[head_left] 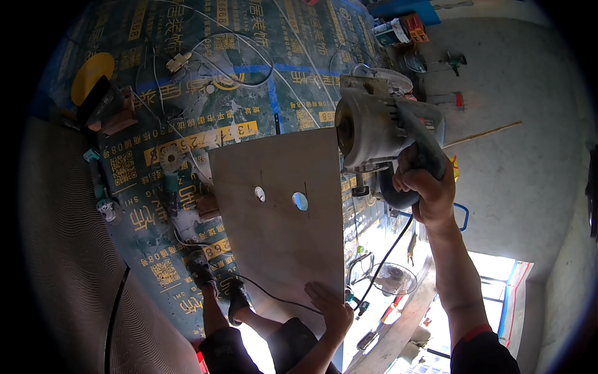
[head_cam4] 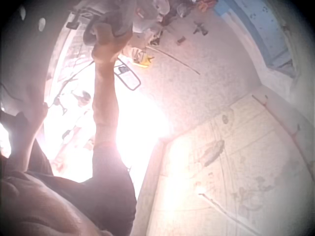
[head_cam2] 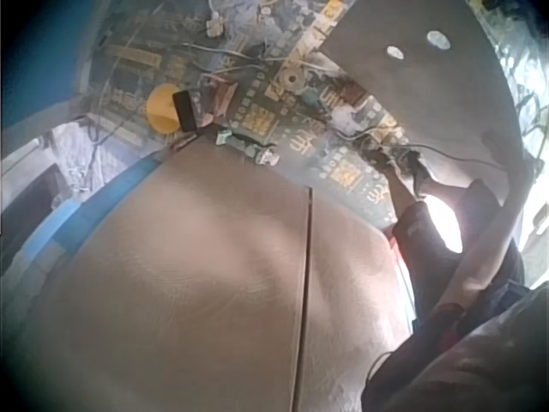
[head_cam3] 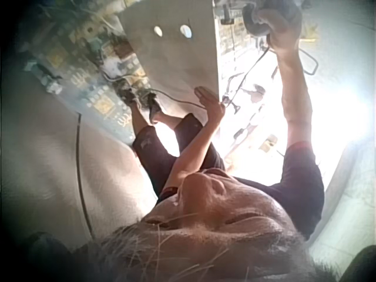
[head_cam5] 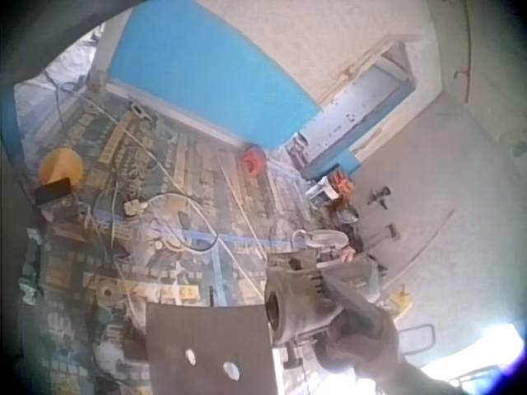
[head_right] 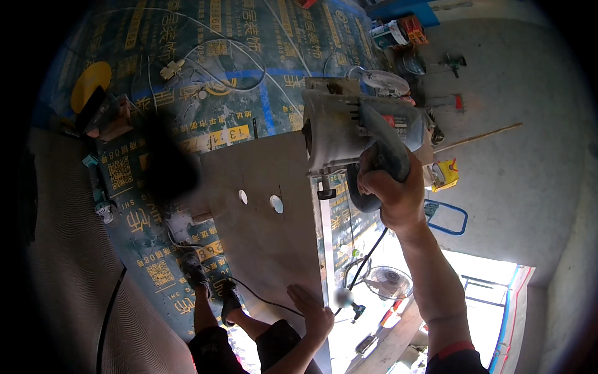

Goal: The person uses a drill to make holes in a large white panel and then uses a circular saw to cut along a marked line.

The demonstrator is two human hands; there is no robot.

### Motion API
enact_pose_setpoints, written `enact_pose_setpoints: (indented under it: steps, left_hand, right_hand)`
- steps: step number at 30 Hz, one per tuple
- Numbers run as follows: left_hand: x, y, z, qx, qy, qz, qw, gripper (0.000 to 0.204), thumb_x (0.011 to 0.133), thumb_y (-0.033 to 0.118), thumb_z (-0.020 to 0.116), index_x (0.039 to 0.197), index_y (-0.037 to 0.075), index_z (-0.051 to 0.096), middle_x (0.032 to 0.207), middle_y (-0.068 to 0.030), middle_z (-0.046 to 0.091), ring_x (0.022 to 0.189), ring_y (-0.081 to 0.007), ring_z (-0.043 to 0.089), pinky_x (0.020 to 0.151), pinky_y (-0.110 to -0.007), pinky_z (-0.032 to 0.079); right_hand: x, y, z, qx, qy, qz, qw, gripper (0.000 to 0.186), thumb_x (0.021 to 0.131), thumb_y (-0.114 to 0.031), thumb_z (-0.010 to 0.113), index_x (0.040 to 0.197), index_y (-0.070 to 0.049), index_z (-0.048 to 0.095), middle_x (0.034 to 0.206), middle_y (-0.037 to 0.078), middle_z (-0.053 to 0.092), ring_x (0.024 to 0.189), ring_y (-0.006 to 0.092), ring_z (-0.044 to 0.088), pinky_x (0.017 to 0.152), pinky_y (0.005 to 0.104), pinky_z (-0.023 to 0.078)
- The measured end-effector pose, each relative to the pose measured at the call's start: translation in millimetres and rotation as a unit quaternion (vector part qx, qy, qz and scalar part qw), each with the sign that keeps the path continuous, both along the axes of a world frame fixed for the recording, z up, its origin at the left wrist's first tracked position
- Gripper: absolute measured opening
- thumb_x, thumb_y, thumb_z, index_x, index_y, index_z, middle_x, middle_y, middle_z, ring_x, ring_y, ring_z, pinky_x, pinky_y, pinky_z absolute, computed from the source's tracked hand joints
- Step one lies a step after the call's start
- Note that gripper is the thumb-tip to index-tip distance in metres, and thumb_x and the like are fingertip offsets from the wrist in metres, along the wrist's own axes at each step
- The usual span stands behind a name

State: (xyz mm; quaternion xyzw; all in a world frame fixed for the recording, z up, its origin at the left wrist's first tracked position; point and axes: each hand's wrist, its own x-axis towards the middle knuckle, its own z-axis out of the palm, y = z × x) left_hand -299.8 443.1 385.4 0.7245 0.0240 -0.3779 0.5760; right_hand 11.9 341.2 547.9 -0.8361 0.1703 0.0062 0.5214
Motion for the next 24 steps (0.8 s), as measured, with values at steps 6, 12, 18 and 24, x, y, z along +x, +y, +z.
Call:
enact_pose_setpoints:
  steps: [6,12,18,24]
  left_hand:
    - [2.7,-0.1,3.1,-0.002,0.005,-0.001,1.000,0.097,0.073,-0.003,0.054,0.144,-0.021,-0.010,0.150,-0.0452,-0.012,0.142,-0.0596,-0.008,0.119,-0.057,0.003]
    - [5.5,1.3,3.8,-0.015,0.034,0.017,0.999,0.098,0.073,-0.004,0.055,0.144,-0.020,-0.011,0.150,-0.0449,-0.013,0.142,-0.0597,-0.007,0.119,-0.058,0.004]
    - [5.3,1.5,4.8,-0.021,0.039,0.023,0.999,0.099,0.073,-0.003,0.055,0.144,-0.020,-0.012,0.149,-0.0449,-0.013,0.142,-0.0598,-0.007,0.119,-0.058,0.004]
    - [3.7,0.2,3.3,-0.019,0.030,0.024,0.999,0.099,0.073,-0.002,0.055,0.144,-0.020,-0.011,0.149,-0.0451,-0.013,0.142,-0.0598,-0.006,0.118,-0.058,0.005]
  right_hand:
    - [1.7,1.6,1.9,0.008,-0.013,0.012,1.000,0.010,0.067,-0.001,0.052,0.077,0.000,0.055,0.064,0.005,0.051,0.053,0.0119,0.049,0.052,0.0271,0.041]
    - [-0.3,-2.3,-1.2,0.015,-0.003,0.004,1.000,0.011,0.067,0.000,0.052,0.077,0.001,0.055,0.064,0.005,0.051,0.052,0.0120,0.048,0.052,0.0269,0.041]
    - [-0.4,-0.5,-1.5,0.011,-0.009,-0.003,1.000,0.011,0.067,0.001,0.052,0.078,0.001,0.055,0.064,0.005,0.051,0.052,0.0120,0.049,0.051,0.0270,0.041]
    - [-2.9,-1.0,-0.8,0.015,0.002,-0.004,1.000,0.011,0.067,0.002,0.052,0.077,0.002,0.055,0.064,0.006,0.052,0.052,0.0123,0.049,0.051,0.0273,0.041]
